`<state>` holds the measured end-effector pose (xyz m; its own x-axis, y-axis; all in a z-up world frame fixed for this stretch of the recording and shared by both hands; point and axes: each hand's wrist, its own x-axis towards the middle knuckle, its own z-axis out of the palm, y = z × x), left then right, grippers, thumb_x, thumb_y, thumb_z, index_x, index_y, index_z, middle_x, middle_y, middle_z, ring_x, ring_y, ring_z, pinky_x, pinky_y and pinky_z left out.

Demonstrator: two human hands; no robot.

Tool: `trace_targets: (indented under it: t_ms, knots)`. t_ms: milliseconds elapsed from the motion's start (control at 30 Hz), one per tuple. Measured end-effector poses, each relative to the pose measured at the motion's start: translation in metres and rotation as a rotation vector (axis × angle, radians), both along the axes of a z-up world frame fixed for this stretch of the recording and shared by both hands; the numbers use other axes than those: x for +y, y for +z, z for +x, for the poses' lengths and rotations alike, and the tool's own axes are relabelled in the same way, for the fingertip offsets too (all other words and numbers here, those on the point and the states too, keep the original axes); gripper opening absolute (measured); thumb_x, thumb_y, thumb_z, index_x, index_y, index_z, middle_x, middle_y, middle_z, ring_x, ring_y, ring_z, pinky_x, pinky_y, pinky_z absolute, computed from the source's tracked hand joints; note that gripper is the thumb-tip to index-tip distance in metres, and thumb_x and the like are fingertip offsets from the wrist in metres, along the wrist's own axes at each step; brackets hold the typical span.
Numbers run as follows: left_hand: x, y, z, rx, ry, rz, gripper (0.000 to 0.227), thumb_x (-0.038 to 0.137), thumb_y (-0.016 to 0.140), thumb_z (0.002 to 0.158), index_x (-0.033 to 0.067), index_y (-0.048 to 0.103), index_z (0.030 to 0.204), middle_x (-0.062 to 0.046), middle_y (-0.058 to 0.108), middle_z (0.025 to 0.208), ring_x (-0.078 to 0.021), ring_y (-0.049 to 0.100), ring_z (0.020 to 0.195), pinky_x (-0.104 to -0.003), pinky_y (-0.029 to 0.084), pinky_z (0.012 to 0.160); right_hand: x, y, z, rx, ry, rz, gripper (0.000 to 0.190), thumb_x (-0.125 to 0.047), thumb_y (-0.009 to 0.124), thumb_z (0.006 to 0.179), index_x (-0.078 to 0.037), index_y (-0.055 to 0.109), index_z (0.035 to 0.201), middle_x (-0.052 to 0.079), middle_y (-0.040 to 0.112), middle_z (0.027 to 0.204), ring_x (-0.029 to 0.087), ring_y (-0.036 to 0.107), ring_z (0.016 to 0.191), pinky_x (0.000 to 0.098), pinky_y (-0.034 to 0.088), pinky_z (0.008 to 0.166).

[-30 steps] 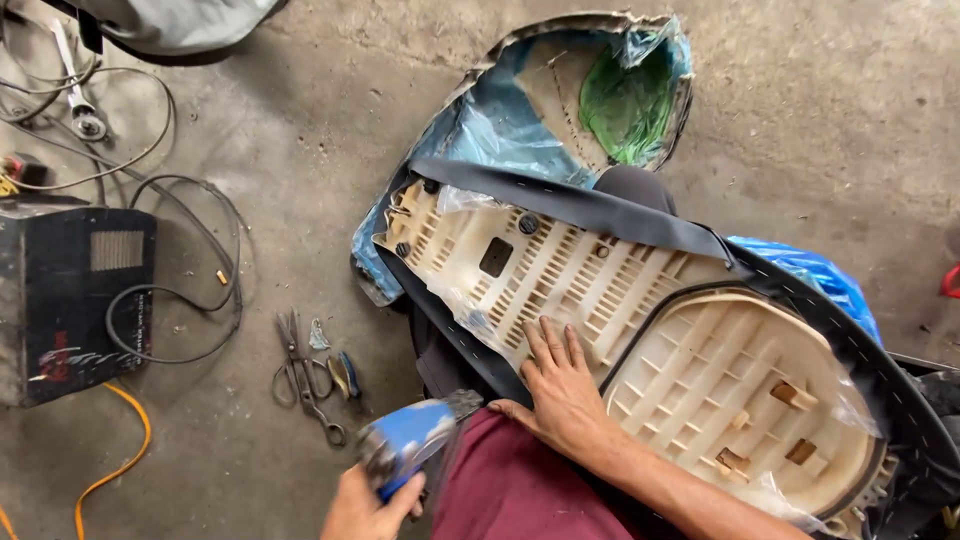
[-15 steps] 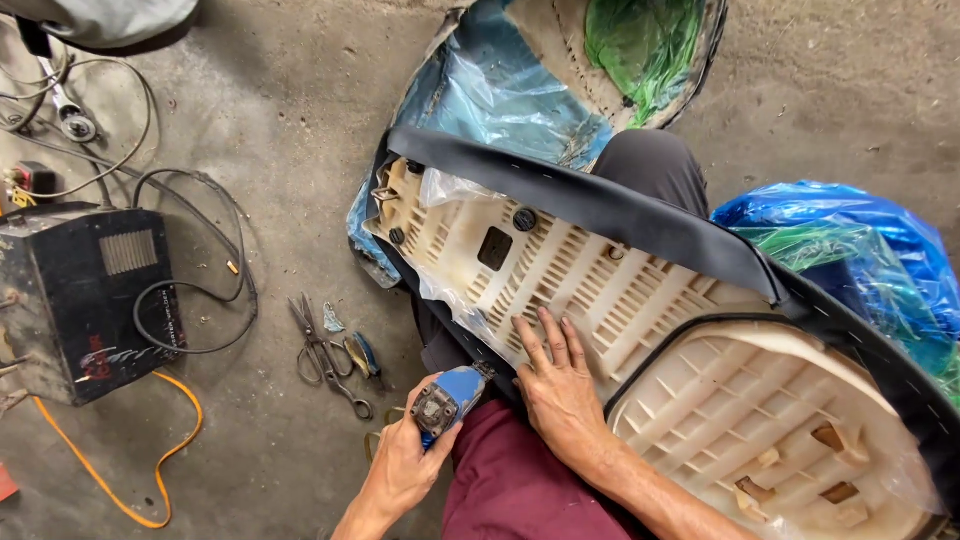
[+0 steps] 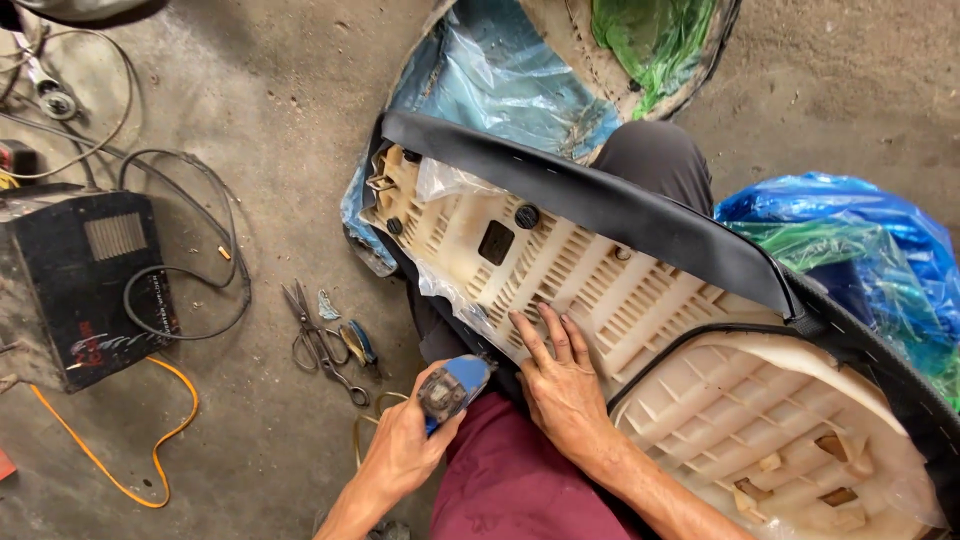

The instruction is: The person uses a pneumatic staple gun to attach a black fabric cover to the underside of a motorcycle seat base. They repeatedly staple the edges, pull the fabric taut, and adjust the seat's position on their lap to reach different areas.

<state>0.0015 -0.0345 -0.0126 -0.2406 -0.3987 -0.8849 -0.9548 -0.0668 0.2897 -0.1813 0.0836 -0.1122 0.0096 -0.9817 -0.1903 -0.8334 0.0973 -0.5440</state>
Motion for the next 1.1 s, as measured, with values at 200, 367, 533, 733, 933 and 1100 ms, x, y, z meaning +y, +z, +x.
trace_targets:
  t_ms: [200,367,533,733,933,1100]
  knots:
    - [0.028,0.003,0.022,-0.078,0.145,0.014,0.065,0.038,0.064,0.091,0.0246,0.044,0.152,-0.004,0.078,0.123,-0.0298,0.073,0.118,-0.039,0.055,0.089,-0.003,0.001,-0.001,-0.032,0.008,-0.004,0.028,-0.017,0.059,0.098,-0.004,0.067,0.074,0.012,0.038,0.163,0.043,0.029,0.150,0.0597,0.026,0.122]
    - [0.031,0.003,0.007,0.013,0.034,-0.010,0.071,0.039,0.068,0.091,0.0298,0.037,0.154,-0.002,0.082,0.117,-0.0323,0.075,0.114,-0.036,0.059,0.087,0.002,-0.004,0.002,-0.035,0.009,0.016,0.028,-0.017,0.059,0.099,-0.003,0.069,0.077,0.012,0.034,0.165,0.043,0.028,0.151,0.0597,0.025,0.123]
    - [0.017,0.005,-0.012,0.054,-0.048,-0.013,0.064,0.040,0.069,0.091,0.0282,0.043,0.148,-0.002,0.081,0.114,-0.0402,0.074,0.105,-0.041,0.058,0.079,0.007,0.001,-0.008,-0.039,0.069,0.081,0.014,-0.007,0.061,0.091,-0.002,0.072,0.084,0.013,0.028,0.169,0.043,0.020,0.155,0.0587,0.020,0.125]
    - [0.024,-0.024,0.014,-0.092,-0.037,0.069,0.032,0.039,0.066,0.095,0.0082,0.070,0.102,0.001,0.080,0.084,-0.0161,0.072,0.073,-0.038,0.054,0.069,0.011,-0.004,-0.007,-0.029,0.092,0.117,0.015,-0.009,0.062,0.091,-0.001,0.073,0.085,0.012,0.025,0.170,0.043,0.018,0.156,0.0594,0.019,0.124]
    - [0.019,-0.018,0.003,0.047,0.008,0.037,0.063,0.035,0.064,0.092,0.0168,0.046,0.149,-0.007,0.080,0.118,-0.0290,0.077,0.111,-0.037,0.060,0.090,0.012,-0.004,-0.006,0.022,0.112,0.095,0.015,-0.008,0.062,0.091,0.001,0.074,0.094,0.013,0.025,0.170,0.043,0.020,0.155,0.0574,0.022,0.124]
    - [0.031,-0.003,0.029,0.163,0.027,-0.062,0.064,0.033,0.069,0.091,0.0170,0.044,0.148,-0.002,0.073,0.129,-0.0265,0.078,0.114,-0.036,0.060,0.095,0.000,0.004,-0.015,-0.035,0.087,0.050,0.025,-0.019,0.058,0.098,-0.002,0.071,0.084,0.013,0.030,0.168,0.043,0.020,0.155,0.0584,0.021,0.125]
